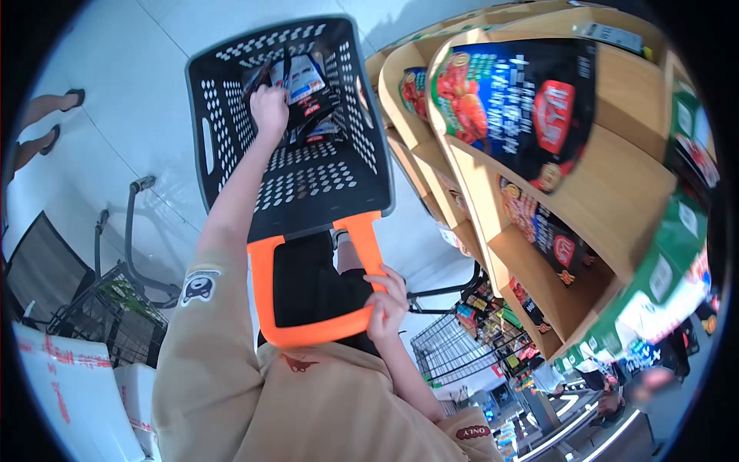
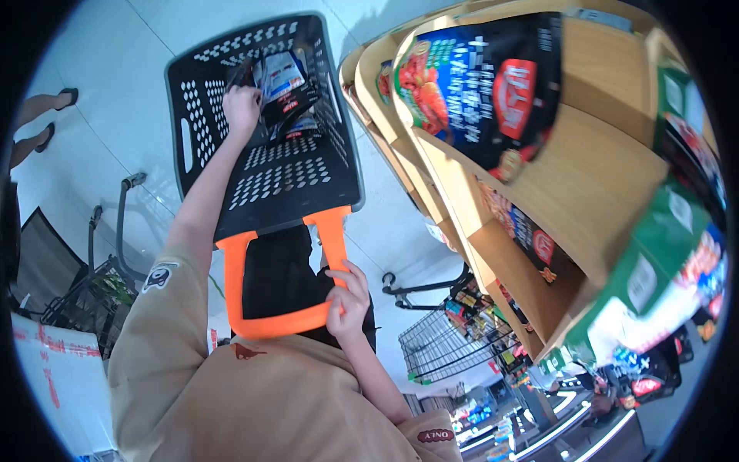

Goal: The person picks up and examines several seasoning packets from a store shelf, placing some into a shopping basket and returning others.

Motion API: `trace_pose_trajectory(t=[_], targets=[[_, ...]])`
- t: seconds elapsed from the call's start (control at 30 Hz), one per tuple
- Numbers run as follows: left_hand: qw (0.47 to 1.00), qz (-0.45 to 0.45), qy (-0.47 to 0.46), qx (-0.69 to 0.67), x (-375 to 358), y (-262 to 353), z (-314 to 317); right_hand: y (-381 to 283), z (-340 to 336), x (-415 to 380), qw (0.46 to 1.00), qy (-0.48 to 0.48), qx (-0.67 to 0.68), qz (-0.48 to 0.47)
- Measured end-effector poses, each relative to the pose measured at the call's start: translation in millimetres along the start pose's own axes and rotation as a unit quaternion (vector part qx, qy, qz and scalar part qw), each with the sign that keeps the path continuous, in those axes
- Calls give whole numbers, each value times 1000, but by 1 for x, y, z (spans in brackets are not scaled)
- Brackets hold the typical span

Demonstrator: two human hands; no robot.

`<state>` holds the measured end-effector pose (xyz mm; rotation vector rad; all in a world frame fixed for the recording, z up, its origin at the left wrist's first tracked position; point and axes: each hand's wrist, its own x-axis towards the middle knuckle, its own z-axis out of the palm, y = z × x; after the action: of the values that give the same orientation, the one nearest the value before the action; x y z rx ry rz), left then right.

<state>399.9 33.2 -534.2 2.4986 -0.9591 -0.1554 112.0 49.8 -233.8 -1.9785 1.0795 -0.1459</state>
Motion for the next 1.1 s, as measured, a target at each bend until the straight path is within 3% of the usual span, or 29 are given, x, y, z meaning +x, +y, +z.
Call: trace_pose_trajectory(t=[0.07, 0.1, 0.13, 0.2, 0.27, 0.37, 0.47, 0.6, 0.7, 0.8, 0.83, 0.87, 0.93, 1.0, 1.07, 1.1], targets=[[1000, 5, 5, -24, -9, 30, -47, -3, -9, 0, 1000, -26, -4, -13], [994, -6, 27, -105, -19, 42, -63, -5, -13, 1, 998, -59, -9, -19], [991, -50, 7, -126, -29, 66, -92, -6, -16, 2, 998, -47, -4, -29], [979, -53, -19, -197, -47, 111, -152, -7, -21, 1, 988, -42, 138, 57], [967, -42, -10, -250, -66, 154, -204, -15, -38, 2, 995, -64, 70, 42], [943, -20, 18, -331, -85, 220, -282, -21, -61, 5, 999, -31, 6, -34], [922, 33, 50, -382, -111, 283, -341, -32, -87, 4, 997, 7, 44, -68], [874, 105, 52, -472, -141, 354, -391, -40, -124, -8, 977, 132, 84, -147], [841, 169, 48, -512, -155, 389, -408, -31, -154, -27, 947, 260, 105, -155], [804, 223, -56, -549, -162, 416, -417, -10, -185, -46, 922, 337, 110, -154], [789, 217, -129, -561, -163, 422, -424, -5, -199, -52, 921, 349, 92, -148], [788, 227, -133, -557, -164, 425, -421, -5, -210, -57, 916, 366, 87, -138], [752, 257, -49, -605, -162, 430, -404, -2, -230, -69, 914, 383, 83, -104], [781, 270, 31, -562, -153, 421, -387, -2, -245, -80, 903, 392, 161, -64], [825, 216, 81, -516, -147, 418, -370, -6, -260, -89, 892, 392, 223, -41], [808, 196, -2, -556, -144, 414, -357, -12, -268, -92, 884, 389, 258, -34]])
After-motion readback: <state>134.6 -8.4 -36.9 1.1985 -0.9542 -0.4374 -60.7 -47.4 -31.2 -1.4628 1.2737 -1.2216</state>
